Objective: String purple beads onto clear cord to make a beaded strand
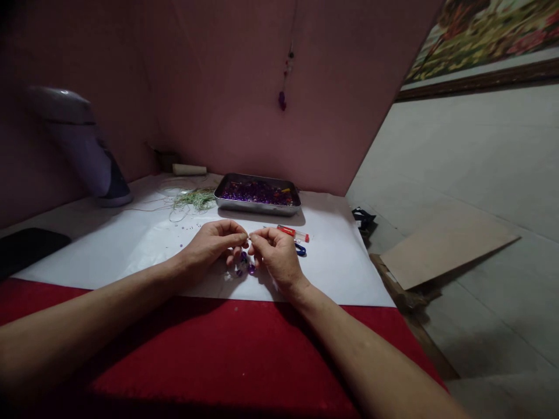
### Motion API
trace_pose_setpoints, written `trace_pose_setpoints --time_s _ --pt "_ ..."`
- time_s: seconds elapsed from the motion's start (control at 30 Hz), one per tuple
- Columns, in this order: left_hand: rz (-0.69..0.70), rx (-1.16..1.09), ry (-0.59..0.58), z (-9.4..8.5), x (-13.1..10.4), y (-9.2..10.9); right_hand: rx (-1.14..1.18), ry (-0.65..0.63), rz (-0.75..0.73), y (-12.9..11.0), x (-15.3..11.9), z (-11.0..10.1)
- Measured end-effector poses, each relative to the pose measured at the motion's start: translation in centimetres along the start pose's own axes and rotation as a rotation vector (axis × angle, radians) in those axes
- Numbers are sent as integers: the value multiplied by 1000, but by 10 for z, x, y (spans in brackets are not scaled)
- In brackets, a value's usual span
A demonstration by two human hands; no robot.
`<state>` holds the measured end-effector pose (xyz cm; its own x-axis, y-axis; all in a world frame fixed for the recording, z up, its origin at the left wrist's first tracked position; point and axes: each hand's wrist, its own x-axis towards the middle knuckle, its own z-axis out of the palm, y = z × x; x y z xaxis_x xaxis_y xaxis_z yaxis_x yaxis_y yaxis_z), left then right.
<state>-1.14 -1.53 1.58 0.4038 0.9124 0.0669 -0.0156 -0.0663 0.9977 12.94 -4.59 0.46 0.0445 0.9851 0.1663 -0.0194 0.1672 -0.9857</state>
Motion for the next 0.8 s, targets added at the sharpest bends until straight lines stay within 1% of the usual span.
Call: trace_pose_setpoints --time_s 0.23,0.47,0.7,0.77,0.8 --pt "-9 -3 8 1 0 2 6 -21 -2 2 1 -2" --pt "-3 3 7 2 -1 2 18 26 13 0 0 1" --pt "-5 8 10 2 0 1 0 22 19 -1 -1 1" --pt "12 -20 28 2 0 1 -6 28 13 -1 -1 1" --pt "23 -34 54 1 1 2 -9 32 8 -1 -1 1"
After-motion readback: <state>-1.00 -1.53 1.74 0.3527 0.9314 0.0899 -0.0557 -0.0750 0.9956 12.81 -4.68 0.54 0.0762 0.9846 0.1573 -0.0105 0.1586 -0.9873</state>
